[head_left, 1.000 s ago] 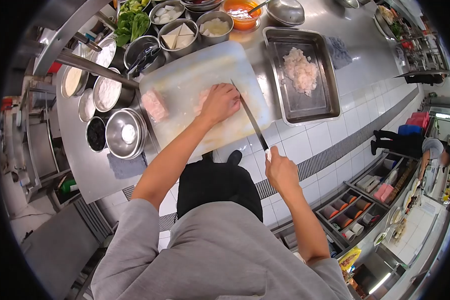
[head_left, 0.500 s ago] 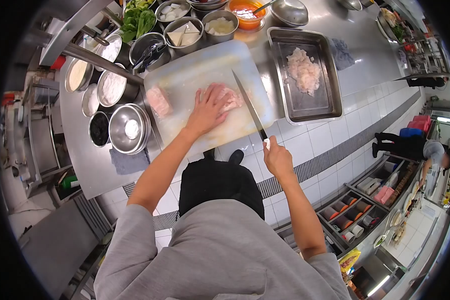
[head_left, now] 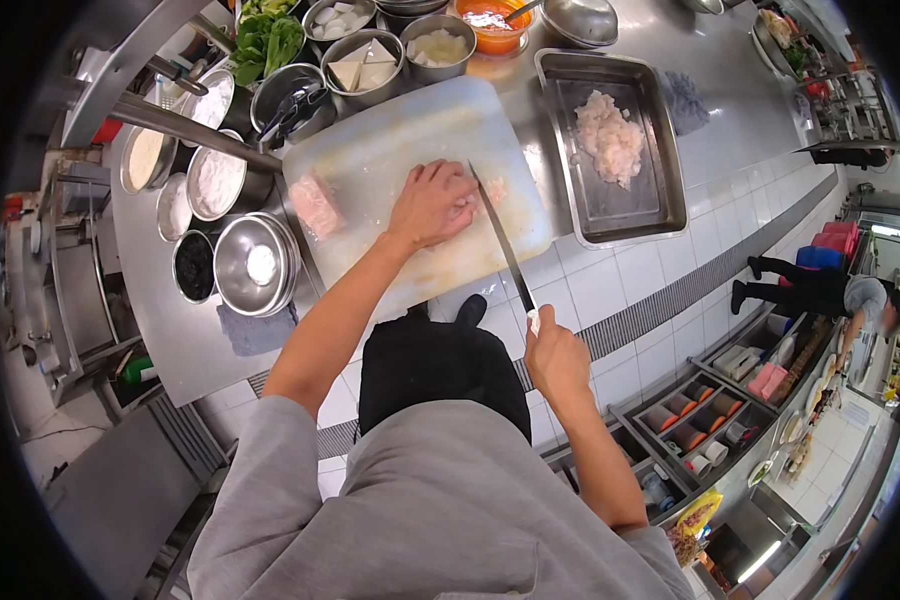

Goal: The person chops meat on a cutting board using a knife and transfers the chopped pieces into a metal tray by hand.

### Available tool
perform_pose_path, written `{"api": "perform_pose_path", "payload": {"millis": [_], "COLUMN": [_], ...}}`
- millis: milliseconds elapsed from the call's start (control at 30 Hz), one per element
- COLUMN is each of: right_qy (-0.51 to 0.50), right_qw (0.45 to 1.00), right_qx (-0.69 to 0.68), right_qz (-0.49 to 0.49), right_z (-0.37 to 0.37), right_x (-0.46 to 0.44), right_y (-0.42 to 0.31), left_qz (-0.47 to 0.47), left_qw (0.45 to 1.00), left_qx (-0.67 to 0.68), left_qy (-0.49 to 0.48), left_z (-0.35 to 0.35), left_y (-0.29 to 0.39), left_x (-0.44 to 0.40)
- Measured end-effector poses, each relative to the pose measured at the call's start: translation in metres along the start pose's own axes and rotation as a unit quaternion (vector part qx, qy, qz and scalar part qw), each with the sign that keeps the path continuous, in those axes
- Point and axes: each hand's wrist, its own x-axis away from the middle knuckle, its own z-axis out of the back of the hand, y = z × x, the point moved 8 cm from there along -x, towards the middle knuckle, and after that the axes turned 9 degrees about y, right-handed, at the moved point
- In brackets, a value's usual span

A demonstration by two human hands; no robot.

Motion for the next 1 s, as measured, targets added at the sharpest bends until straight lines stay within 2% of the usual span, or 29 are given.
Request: {"api": "perform_pose_path", "payload": {"millis": [100, 167, 233, 300, 367, 567, 667, 800, 867, 1000], "right_qy": [-0.001, -0.005, 0.007, -0.007, -0.020, -0.032, 0.019, 0.048, 0.017, -0.009], "right_qw": [1.000, 1.000, 0.999, 0.999, 0.999, 0.999, 0.999, 0.997, 0.999, 0.999], "right_qx": [-0.005, -0.018, -0.052, -0.042, -0.031, -0.027, -0.038, -0.056, -0.023, -0.032], "right_qz": [-0.006, -0.005, 0.005, -0.001, -0.010, -0.032, -0.008, 0.014, 0.016, 0.006], "right_z": [0.005, 0.004, 0.003, 0.005, 0.004, -0.016, -0.048, -0.038, -0.022, 0.001], "right_x": [-0.003, -0.005, -0.005, -0.003, 0.001, -0.002, -0.027, -0.035, -0.032, -0.009], "right_y": [-0.002, -0.003, -0.007, -0.013, -0.016, -0.014, -0.010, -0.010, -0.012, -0.014], "left_qz": [0.018, -0.034, -0.022, -0.012, -0.024, -0.036, -0.030, -0.031, 0.011, 0.015], "left_qw": [0.999, 0.999, 0.999, 1.000, 0.998, 0.997, 0.998, 0.999, 0.997, 0.996], "left_qx": [0.020, 0.003, 0.009, 0.013, -0.005, -0.038, -0.037, -0.017, 0.026, 0.020], "left_qy": [0.024, 0.032, 0.023, 0.015, 0.053, 0.050, 0.036, 0.038, 0.076, 0.086], "left_z": [0.004, 0.004, 0.003, 0.002, 0.005, -0.002, -0.008, -0.002, 0.008, 0.005], "left_y": [-0.003, 0.004, 0.001, -0.001, 0.004, 0.005, 0.000, 0.004, -0.001, -0.004], "left_x": [0.001, 0.001, 0.004, 0.004, 0.002, 0.002, 0.002, -0.001, 0.000, -0.006]}}
